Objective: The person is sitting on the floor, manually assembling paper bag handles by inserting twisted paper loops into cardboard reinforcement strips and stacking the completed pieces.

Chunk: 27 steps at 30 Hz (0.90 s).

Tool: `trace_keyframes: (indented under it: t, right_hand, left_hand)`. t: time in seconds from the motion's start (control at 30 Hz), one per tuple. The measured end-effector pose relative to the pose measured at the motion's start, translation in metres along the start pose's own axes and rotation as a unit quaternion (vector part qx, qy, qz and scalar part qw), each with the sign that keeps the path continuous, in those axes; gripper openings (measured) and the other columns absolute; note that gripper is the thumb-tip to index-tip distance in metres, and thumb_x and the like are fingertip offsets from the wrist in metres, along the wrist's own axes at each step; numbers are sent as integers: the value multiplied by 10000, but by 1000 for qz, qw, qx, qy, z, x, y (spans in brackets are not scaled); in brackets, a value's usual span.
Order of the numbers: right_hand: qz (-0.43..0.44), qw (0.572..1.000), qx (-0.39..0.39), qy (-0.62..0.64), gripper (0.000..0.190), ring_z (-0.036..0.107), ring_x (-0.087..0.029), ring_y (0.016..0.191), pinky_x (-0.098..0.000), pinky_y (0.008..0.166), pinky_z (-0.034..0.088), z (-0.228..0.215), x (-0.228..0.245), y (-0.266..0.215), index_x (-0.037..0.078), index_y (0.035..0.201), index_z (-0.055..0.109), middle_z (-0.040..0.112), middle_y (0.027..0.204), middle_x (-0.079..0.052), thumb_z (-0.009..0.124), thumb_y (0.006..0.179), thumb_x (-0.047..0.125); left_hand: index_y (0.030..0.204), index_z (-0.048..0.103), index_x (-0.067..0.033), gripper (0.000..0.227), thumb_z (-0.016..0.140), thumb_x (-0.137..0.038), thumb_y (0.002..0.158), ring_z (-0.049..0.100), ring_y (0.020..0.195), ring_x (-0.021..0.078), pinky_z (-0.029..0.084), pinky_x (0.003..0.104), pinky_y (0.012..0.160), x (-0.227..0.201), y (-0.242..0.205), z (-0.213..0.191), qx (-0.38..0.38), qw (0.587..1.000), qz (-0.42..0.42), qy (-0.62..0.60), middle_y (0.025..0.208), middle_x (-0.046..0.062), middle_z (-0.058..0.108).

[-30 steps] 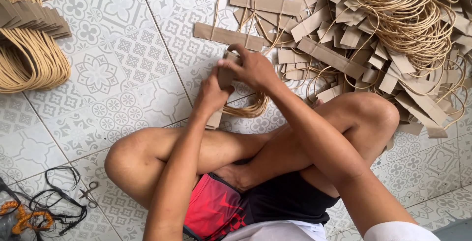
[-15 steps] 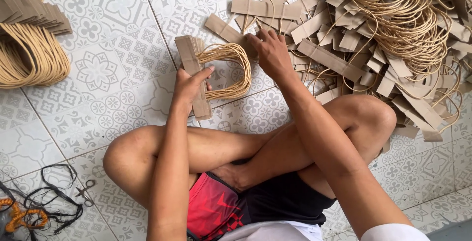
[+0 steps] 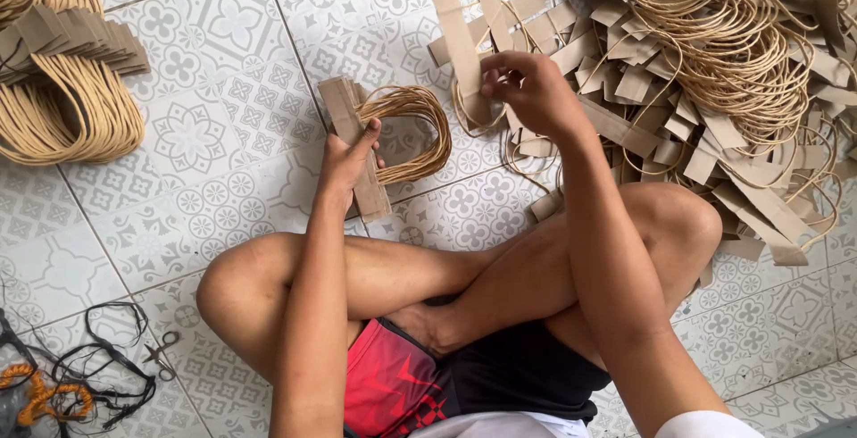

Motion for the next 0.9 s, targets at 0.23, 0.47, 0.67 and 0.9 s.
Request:
trace_keyframes:
  t: [0.23, 0.47, 0.67, 0.9]
  right_hand:
    - [0, 999, -46, 30, 316, 546, -102, 707, -252, 649, 421, -20, 23, -8, 232, 1191, 757, 697, 917, 21, 783, 905, 98]
    - [-125, 980, -42, 150, 275, 582, -147, 865, -283, 864, 493, -31, 38, -18, 72, 1171, 734, 711, 950, -46, 818, 909, 77]
    - [-210, 969, -46, 125, 258, 663, -231, 868, -357, 831, 532, 2, 66, -18, 35, 1159, 733, 710, 967, -107, 797, 910, 16]
    - [-211, 977, 31, 13, 535, 707, -399, 746, -528, 739, 545, 82, 72, -26, -29, 1369, 616, 735, 879, -190, 770, 856, -35]
  left_hand:
    - [1236, 495, -36, 681, 864, -466, 860, 663, 459, 197, 587, 303, 460, 9, 9, 0, -1, 999, -4, 33, 698, 86, 614]
    - [1309, 483, -33, 796, 842, -493, 767, 646, 630, 161, 587, 292, 530, -32, -15, 12, 7, 998, -34, 55, 820, 76, 635]
    - [1391, 397, -4, 866, 773, -542, 825, 660, 640, 172, 592, 304, 536, -24, -9, 11, 7, 998, -30, 60, 848, 95, 641]
    - [1456, 380, 2, 773, 635, -550, 980, 722, 624, 206, 603, 337, 582, -12, 4, 3, -22, 997, -23, 71, 835, 110, 681]
Point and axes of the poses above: each hand's wrist, its own y-axis towards the middle knuckle, its own z-axis out of the palm, x = y × z, the point moved 4 cm from there along y, towards the middle knuckle
